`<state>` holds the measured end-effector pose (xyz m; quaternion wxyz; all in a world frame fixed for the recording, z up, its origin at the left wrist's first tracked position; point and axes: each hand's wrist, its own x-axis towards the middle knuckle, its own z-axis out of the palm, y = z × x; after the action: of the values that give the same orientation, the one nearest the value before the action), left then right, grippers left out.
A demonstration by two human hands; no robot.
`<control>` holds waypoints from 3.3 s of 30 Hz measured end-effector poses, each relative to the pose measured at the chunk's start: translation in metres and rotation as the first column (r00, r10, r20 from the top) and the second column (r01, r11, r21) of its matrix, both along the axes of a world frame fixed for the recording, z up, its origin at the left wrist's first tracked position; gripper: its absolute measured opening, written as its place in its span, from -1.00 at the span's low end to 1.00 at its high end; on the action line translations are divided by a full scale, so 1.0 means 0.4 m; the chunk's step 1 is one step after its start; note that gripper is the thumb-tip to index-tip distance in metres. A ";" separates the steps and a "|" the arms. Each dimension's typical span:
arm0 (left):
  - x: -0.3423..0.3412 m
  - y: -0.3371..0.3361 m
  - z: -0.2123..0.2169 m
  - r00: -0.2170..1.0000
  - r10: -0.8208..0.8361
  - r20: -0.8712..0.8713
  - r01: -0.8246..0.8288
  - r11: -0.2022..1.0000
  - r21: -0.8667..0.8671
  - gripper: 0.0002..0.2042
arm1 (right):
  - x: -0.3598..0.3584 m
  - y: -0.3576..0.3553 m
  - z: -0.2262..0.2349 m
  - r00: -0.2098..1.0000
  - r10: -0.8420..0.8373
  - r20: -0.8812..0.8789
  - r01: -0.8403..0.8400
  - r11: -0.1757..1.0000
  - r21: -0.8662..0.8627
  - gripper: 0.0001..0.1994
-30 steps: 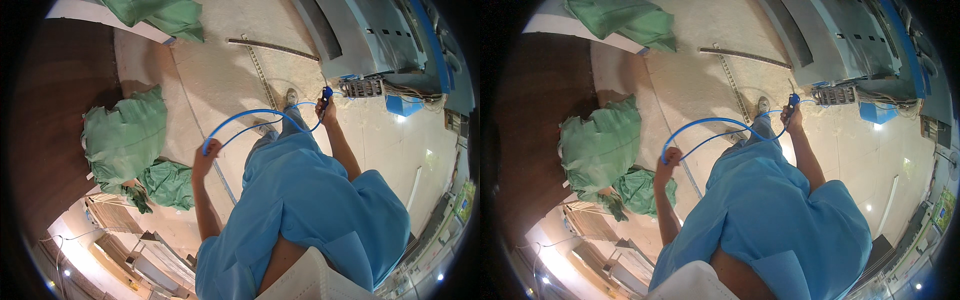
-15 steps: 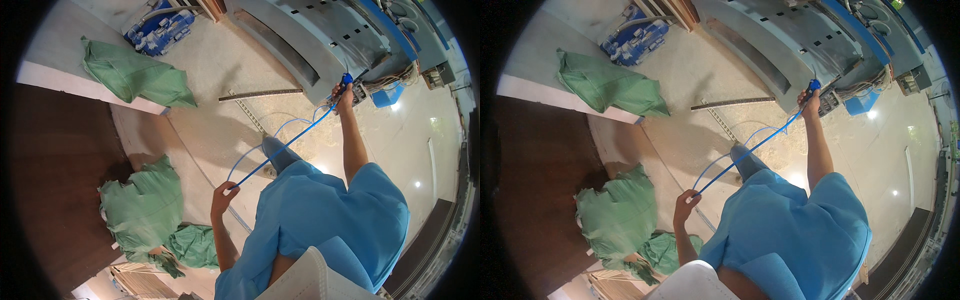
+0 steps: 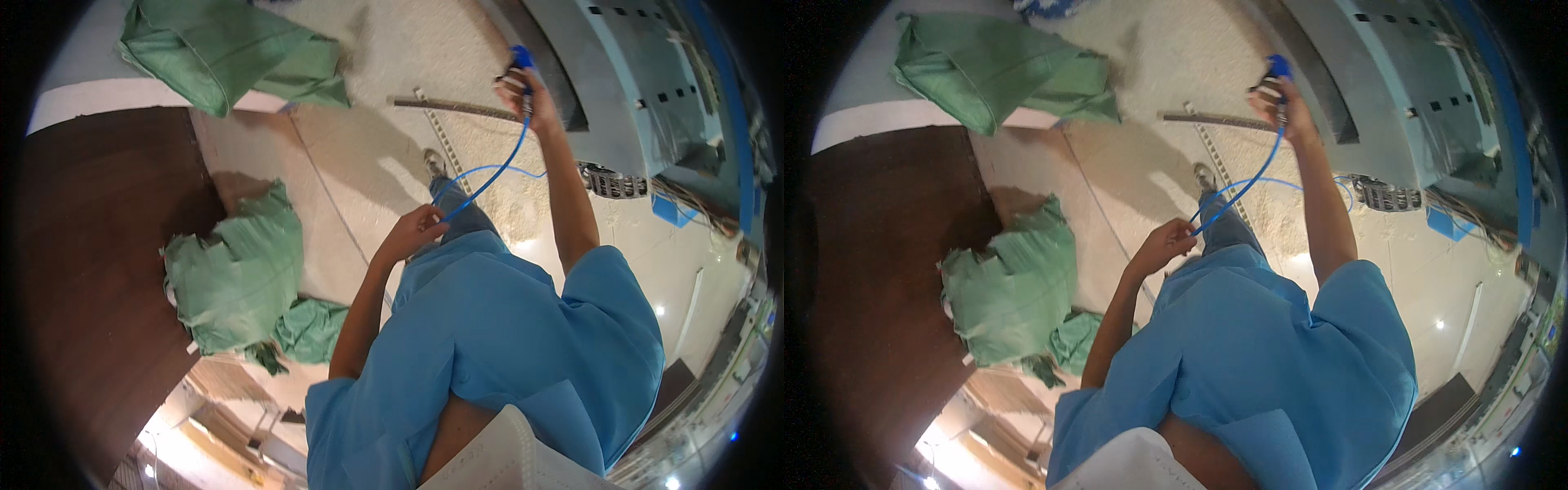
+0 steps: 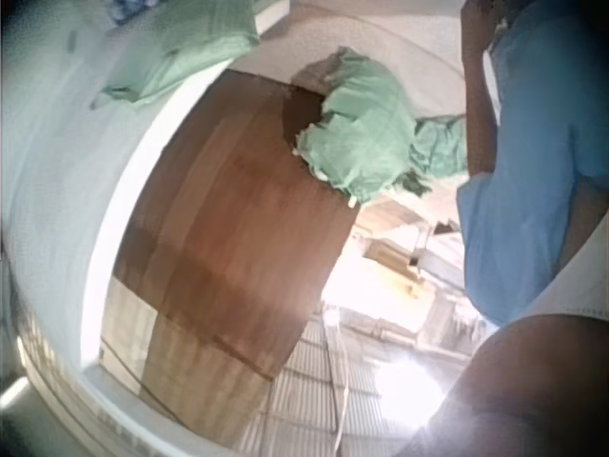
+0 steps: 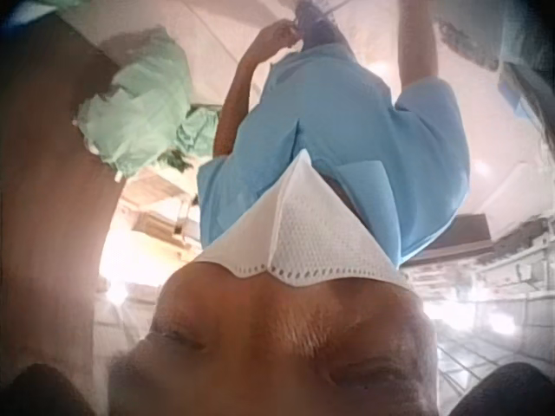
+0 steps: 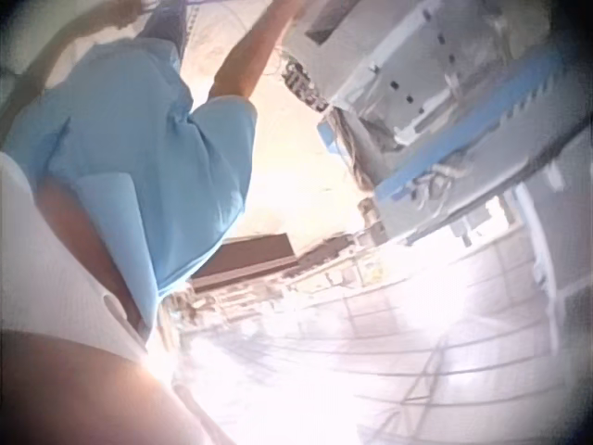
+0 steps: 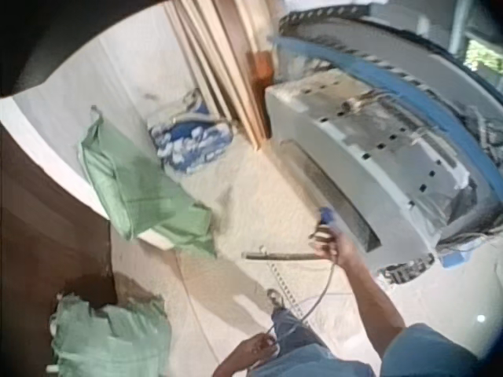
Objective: The person sits briefly, then stands and uses a blue air hose to blow dust and debris off a large machine and surrounding floor. They also pick up a long plastic strip from the floor and place it into a green bag before continuing to blow air on the machine.
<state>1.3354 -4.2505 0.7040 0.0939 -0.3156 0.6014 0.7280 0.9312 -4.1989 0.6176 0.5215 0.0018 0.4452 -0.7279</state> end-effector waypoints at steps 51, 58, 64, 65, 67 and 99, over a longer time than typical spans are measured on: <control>0.149 -0.476 -1.359 0.742 -0.317 0.591 0.588 0.731 -0.346 -0.64 | 1.099 1.031 -0.936 0.822 0.548 0.154 0.006 -0.279 0.960 -0.60; 0.512 -0.425 -1.168 0.808 -0.189 0.558 0.456 0.799 -0.391 -0.69 | 1.425 1.202 -0.790 0.885 0.405 0.232 -0.161 -0.203 0.966 -0.56; 0.639 -0.368 -1.125 0.754 -0.034 0.655 0.372 0.846 -0.383 -0.67 | 1.614 1.322 -1.102 0.845 0.525 0.102 -0.079 -0.065 0.995 -0.55; 0.650 -0.361 -1.126 0.748 -0.030 0.664 0.372 0.846 -0.381 -0.65 | 1.637 1.332 -1.181 0.844 0.526 0.104 -0.094 -0.047 0.994 -0.54; 0.670 -0.351 -1.135 0.764 -0.019 0.645 0.361 0.840 -0.404 -0.61 | 1.687 1.322 -1.344 0.837 0.529 0.140 -0.089 -0.121 0.989 -0.53; 0.606 -0.194 -0.563 0.527 -0.110 0.842 0.809 0.370 -0.458 -0.61 | 1.894 1.251 -1.493 0.880 0.424 0.214 -0.103 -0.271 0.957 -0.68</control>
<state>1.5779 -4.3282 0.4789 0.3731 -0.3619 0.8473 0.1095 1.6887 -3.6984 0.0205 0.4233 0.2254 0.8772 0.0234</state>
